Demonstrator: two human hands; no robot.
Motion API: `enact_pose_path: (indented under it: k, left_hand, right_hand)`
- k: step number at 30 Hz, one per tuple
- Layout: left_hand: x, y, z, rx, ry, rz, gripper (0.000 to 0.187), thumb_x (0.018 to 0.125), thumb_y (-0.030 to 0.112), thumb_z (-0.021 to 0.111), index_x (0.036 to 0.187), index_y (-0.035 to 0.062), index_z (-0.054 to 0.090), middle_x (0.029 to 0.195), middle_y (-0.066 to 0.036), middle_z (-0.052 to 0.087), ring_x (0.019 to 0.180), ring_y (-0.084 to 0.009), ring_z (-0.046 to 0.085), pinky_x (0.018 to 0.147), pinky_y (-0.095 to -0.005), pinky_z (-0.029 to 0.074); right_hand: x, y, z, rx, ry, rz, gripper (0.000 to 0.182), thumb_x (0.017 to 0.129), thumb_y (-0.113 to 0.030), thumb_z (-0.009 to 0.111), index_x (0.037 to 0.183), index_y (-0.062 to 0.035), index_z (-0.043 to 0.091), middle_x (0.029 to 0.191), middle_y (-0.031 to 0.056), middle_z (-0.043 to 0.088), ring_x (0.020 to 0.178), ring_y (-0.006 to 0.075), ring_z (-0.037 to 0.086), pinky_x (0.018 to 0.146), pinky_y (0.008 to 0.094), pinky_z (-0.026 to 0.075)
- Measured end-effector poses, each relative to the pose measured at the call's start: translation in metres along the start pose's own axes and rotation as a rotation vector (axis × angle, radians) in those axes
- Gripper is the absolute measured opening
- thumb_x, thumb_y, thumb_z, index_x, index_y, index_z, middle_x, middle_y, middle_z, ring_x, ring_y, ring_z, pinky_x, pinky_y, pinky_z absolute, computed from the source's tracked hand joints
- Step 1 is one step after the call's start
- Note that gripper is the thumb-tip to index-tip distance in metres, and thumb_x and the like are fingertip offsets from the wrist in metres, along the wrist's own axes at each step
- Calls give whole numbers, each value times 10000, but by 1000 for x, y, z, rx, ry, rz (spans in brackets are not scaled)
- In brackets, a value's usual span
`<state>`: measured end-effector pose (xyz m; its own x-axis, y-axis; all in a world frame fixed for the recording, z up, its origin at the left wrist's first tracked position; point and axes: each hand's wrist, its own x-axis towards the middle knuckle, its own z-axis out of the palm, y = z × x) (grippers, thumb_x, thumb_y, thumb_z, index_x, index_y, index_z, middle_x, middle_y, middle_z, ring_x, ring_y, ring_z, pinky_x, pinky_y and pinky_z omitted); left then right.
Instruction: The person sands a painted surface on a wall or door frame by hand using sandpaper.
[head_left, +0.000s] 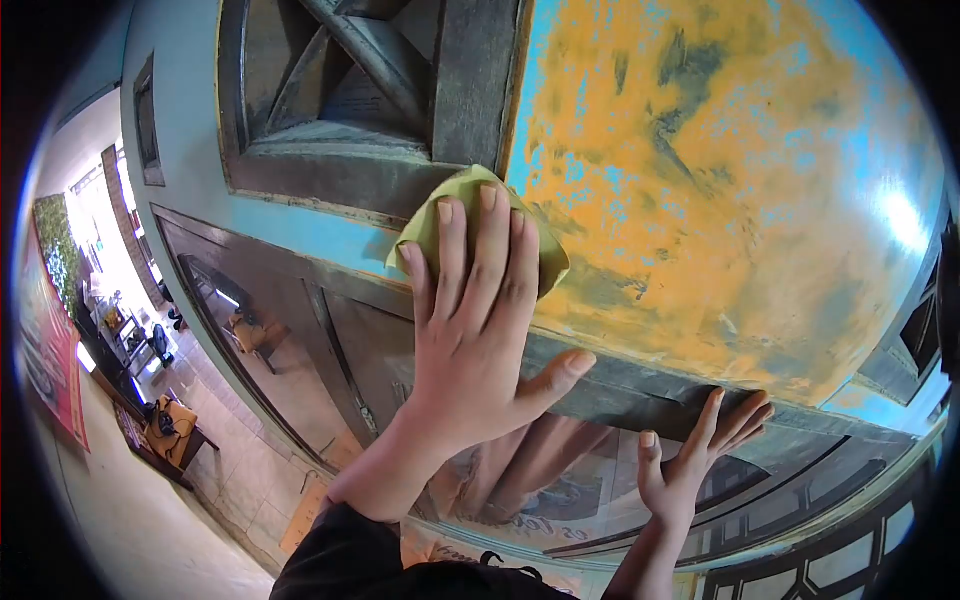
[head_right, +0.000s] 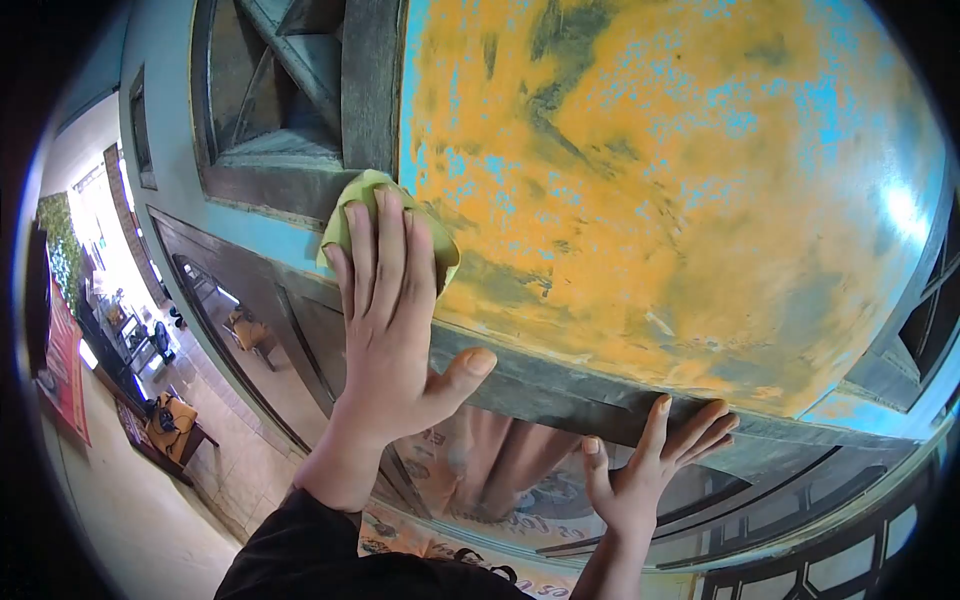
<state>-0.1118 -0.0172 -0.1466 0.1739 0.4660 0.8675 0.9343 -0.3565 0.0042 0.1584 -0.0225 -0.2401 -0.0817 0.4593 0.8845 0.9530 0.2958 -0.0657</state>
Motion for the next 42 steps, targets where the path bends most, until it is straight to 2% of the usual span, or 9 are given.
enact_pose_path:
  k: [11, 14, 17, 22, 26, 29, 32, 38, 42]
  left_hand:
    - [11, -4, -2, 82, 45, 5, 996, 930, 649, 470, 1521, -103, 192, 1602, -329, 112, 1495, -508, 29, 1162, -636, 4]
    - [-30, 2, 18, 25, -3, 0, 998, 923, 651, 479, 1519, -101, 204, 1606, -318, 122, 1499, -498, 37, 1162, -638, 11]
    - [-14, -2, 8, 67, 4, 25, 1006, 917, 658, 481, 1521, -98, 207, 1605, -313, 135, 1498, -498, 46, 1162, -641, 19]
    - [16, -6, -7, 87, 46, 33, 1000, 917, 640, 495, 1524, -96, 196, 1604, -315, 136, 1496, -502, 60, 1162, -639, 33]
    - [-37, 7, 20, -20, 14, 10, 1001, 912, 627, 515, 1520, -102, 199, 1601, -326, 126, 1497, -500, 55, 1161, -639, 49]
    - [-6, 0, 3, 32, 17, 20, 1007, 909, 623, 527, 1520, -105, 193, 1600, -331, 120, 1495, -508, 49, 1157, -647, 41]
    - [11, -2, -3, 38, 39, 24, 1012, 909, 622, 529, 1521, -105, 185, 1601, -334, 110, 1493, -513, 44, 1154, -652, 32]
    - [-55, 9, 31, -20, -1, -27, 1012, 907, 625, 530, 1516, -110, 196, 1597, -339, 113, 1487, -527, 44, 1155, -652, 30]
    - [-16, 0, 5, -45, 10, -4, 1012, 905, 634, 532, 1516, -107, 212, 1599, -331, 127, 1489, -520, 53, 1147, -665, 26]
  right_hand:
    - [-1, 3, -1, 21, -3, -22, 844, 941, -636, 488, 1590, -171, 213, 1640, 261, -47, 1496, 490, -101, 1126, 683, -63]
    - [-3, 5, -2, 62, -14, -17, 814, 921, -604, 553, 1574, -204, 277, 1622, 307, -27, 1472, 547, -96, 1106, 722, -48]
    - [-1, 4, -2, 29, -10, -42, 833, 946, -624, 487, 1587, -165, 219, 1642, 257, -45, 1495, 494, -100, 1122, 690, -65]
    - [-1, 4, -2, 19, -6, -32, 835, 942, -634, 487, 1585, -166, 231, 1643, 256, -41, 1495, 495, -99, 1120, 692, -67]
    - [-3, 6, -3, 59, -23, -21, 792, 926, -615, 538, 1570, -229, 287, 1623, 305, -20, 1473, 546, -91, 1110, 719, -48]
    - [-2, 4, -3, 64, -19, -9, 788, 927, -621, 534, 1570, -237, 288, 1623, 304, -19, 1472, 548, -92, 1110, 721, -46]
    - [-2, 4, -1, 20, -8, -34, 830, 944, -642, 479, 1585, -172, 236, 1641, 259, -38, 1494, 497, -98, 1122, 690, -65]
    - [-4, 7, -4, 5, -30, -50, 827, 949, -644, 472, 1583, -170, 235, 1643, 253, -43, 1497, 488, -98, 1123, 689, -68]
    - [-5, 6, -2, 29, -30, -23, 819, 941, -634, 499, 1580, -188, 247, 1637, 267, -34, 1490, 505, -97, 1120, 697, -61]
